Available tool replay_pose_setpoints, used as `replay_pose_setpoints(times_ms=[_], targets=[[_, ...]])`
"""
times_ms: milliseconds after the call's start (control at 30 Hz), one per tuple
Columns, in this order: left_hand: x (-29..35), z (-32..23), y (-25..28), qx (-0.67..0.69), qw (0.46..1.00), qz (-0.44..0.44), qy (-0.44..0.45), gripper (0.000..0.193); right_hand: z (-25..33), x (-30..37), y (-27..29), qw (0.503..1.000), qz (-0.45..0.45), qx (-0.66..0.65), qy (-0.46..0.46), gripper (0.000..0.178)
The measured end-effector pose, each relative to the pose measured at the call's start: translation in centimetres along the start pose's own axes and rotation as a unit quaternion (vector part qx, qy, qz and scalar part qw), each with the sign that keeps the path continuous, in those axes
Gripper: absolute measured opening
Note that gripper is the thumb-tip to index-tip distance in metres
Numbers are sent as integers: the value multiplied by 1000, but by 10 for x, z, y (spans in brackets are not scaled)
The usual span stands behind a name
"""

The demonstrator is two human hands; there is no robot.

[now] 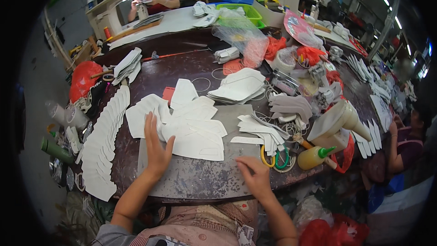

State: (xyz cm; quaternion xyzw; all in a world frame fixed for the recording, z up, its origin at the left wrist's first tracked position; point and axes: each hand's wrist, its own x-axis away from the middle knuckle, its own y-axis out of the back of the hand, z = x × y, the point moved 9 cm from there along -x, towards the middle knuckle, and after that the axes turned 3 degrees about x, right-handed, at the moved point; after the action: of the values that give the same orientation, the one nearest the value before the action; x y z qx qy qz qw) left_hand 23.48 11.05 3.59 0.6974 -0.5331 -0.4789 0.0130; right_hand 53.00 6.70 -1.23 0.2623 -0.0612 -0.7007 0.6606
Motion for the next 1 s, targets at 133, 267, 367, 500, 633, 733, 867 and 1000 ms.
replay_pose_setpoints(times_ms=[133, 267, 367, 500, 633, 733, 867, 1000], targets=[[18, -55, -35, -75, 926, 318, -192, 69, 29, -39, 12, 979, -15, 152, 132, 18], [23, -12, -68, 11, 923, 345, -170, 45, 9, -57, -4, 943, -13, 288, 167, 27], [11, -2, -60, -2, 955, 272, -120, 24, 0, -52, -17, 937, -6, 314, 151, 31], [2, 36, -59, 57, 968, 231, 80, 18, 22, -54, -15, 921, -1, 326, 211, 22], [-6, 22, -64, 46, 974, 223, 8, 14, 62, -27, -23, 939, 41, 232, 251, 21], [3, 11, -73, 12, 977, 204, -69, 9, 72, -8, -56, 932, 85, 184, 301, 30], [3, 9, -56, 15, 987, 136, -83, 11, 64, -12, -121, 895, 191, 251, 315, 30], [5, 59, -63, 187, 958, 137, 166, 16, 53, -14, -112, 924, 80, 236, 289, 21]])
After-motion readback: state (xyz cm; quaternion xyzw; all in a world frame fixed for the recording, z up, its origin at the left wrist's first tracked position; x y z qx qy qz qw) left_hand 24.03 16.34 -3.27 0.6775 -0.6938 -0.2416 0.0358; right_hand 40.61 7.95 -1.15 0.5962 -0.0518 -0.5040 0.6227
